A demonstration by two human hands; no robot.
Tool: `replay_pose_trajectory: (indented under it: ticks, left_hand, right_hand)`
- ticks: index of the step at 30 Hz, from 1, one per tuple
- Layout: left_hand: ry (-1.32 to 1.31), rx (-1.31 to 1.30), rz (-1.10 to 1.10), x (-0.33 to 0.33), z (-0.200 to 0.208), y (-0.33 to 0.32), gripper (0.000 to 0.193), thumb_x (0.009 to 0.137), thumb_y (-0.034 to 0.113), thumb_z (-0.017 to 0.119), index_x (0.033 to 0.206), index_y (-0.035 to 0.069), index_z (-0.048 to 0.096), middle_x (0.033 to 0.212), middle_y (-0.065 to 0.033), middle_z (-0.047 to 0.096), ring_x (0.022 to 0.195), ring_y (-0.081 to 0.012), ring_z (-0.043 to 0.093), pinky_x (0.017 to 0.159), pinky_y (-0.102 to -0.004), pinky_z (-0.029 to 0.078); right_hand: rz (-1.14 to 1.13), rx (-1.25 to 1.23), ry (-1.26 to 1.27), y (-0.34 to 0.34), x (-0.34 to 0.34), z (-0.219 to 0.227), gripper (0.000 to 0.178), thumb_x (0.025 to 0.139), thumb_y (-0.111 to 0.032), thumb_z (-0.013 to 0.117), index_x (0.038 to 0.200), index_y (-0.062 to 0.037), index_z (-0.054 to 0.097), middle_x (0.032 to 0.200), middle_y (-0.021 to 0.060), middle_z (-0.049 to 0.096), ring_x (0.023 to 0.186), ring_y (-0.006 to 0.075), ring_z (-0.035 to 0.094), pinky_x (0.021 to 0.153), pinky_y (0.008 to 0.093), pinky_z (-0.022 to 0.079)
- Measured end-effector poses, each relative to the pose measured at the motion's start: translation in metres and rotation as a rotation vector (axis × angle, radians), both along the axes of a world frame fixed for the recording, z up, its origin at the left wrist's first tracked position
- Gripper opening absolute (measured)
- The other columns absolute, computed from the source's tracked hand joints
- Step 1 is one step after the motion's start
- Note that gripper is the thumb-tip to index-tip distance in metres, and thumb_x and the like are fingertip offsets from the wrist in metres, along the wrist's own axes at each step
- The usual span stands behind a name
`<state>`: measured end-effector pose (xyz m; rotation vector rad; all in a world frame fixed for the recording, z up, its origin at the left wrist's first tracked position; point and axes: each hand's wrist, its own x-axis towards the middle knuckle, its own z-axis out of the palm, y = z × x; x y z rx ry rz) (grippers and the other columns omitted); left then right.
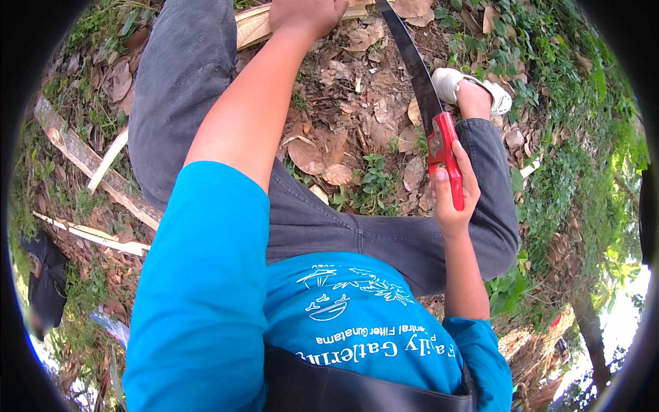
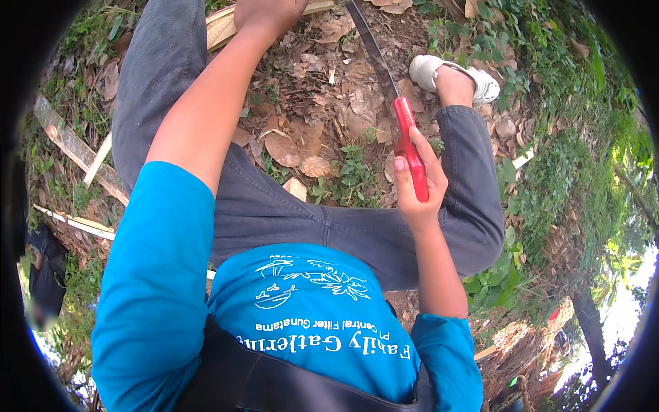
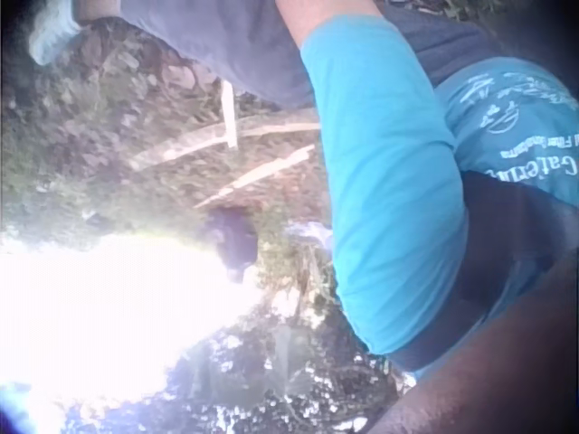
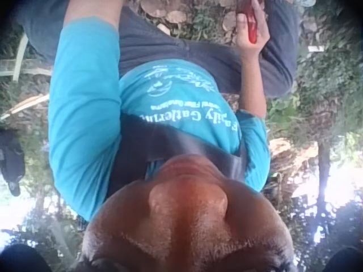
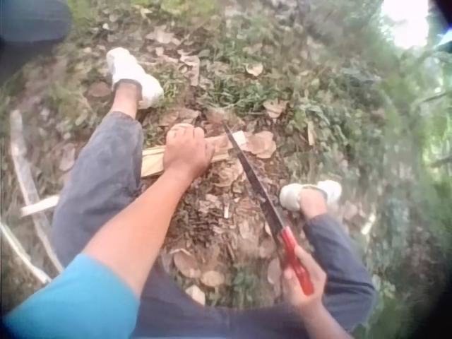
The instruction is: The person sits on the ground and uses a red hand saw to cut a small rectangular piece of wood. They hold the wood steady with their left hand while sawing with their right hand, creating sawdust on the ground.
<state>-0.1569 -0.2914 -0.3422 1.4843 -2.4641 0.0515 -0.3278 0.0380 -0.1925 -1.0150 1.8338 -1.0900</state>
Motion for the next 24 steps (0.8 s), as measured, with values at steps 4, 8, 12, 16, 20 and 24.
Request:
replay_pose_trajectory:
  ticks: [4, 8, 12, 16, 20, 24]
  left_hand:
    - [-0.001, -0.005, -0.078, -0.004, 0.002, 0.006, 0.038, 0.099, 0.044, 0.052, 0.103, 0.008, 0.064, 0.107, -0.0141, 0.066, 0.109, -0.0307, 0.060, 0.094, -0.0494, 0.043]
    - [0.047, 0.069, -0.001, -0.011, 0.011, -0.017, 0.037, 0.099, 0.043, 0.053, 0.104, 0.008, 0.063, 0.104, -0.0113, 0.066, 0.105, -0.0292, 0.061, 0.093, -0.0492, 0.043]
    - [-0.016, 0.101, 0.049, -0.011, -0.009, -0.012, 0.049, 0.101, 0.052, 0.048, 0.109, 0.009, 0.069, 0.112, -0.0107, 0.070, 0.111, -0.0274, 0.065, 0.096, -0.0478, 0.044]
    - [0.006, 0.096, 0.052, -0.005, -0.007, -0.012, 0.048, 0.102, 0.051, 0.045, 0.109, 0.009, 0.068, 0.113, -0.0104, 0.070, 0.111, -0.0262, 0.065, 0.097, -0.0481, 0.042]
    - [-0.035, 0.106, 0.054, -0.007, -0.008, -0.011, 0.047, 0.102, 0.050, 0.044, 0.110, 0.009, 0.067, 0.113, -0.0102, 0.070, 0.112, -0.0258, 0.064, 0.098, -0.0480, 0.041]
    - [-0.042, 0.024, -0.010, 0.000, -0.008, -0.004, 0.038, 0.101, 0.045, 0.049, 0.105, 0.010, 0.062, 0.104, -0.0087, 0.067, 0.104, -0.0264, 0.064, 0.088, -0.0446, 0.044]
  right_hand:
    - [0.130, -0.160, 0.133, -0.085, -0.004, -0.053, 0.045, 0.097, -0.005, 0.069, 0.141, 0.0000, 0.059, 0.133, 0.0122, 0.068, 0.108, 0.0119, 0.065, 0.094, 0.0262, 0.051]
    - [0.095, -0.395, 0.013, -0.223, 0.024, -0.083, 0.039, 0.097, -0.008, 0.070, 0.136, -0.0053, 0.065, 0.113, 0.0025, 0.072, 0.090, 0.0035, 0.060, 0.079, 0.0200, 0.050]
    - [0.125, -0.349, 0.014, -0.210, 0.007, -0.087, 0.042, 0.098, -0.005, 0.069, 0.139, -0.0038, 0.063, 0.118, 0.0026, 0.070, 0.091, 0.0032, 0.059, 0.078, 0.0199, 0.049]
    - [0.116, -0.138, -0.021, -0.127, -0.007, -0.039, 0.045, 0.098, -0.006, 0.068, 0.143, -0.0024, 0.060, 0.122, 0.0048, 0.069, 0.098, 0.0063, 0.060, 0.087, 0.0219, 0.049]
    - [0.050, -0.010, 0.024, -0.039, -0.016, 0.001, 0.047, 0.099, -0.008, 0.068, 0.143, 0.0003, 0.058, 0.120, 0.0080, 0.068, 0.101, 0.0098, 0.061, 0.091, 0.0250, 0.049]
    - [0.066, -0.093, -0.001, -0.047, -0.005, 0.007, 0.046, 0.099, -0.006, 0.067, 0.143, 0.0001, 0.058, 0.117, 0.0074, 0.069, 0.097, 0.0083, 0.061, 0.088, 0.0248, 0.049]
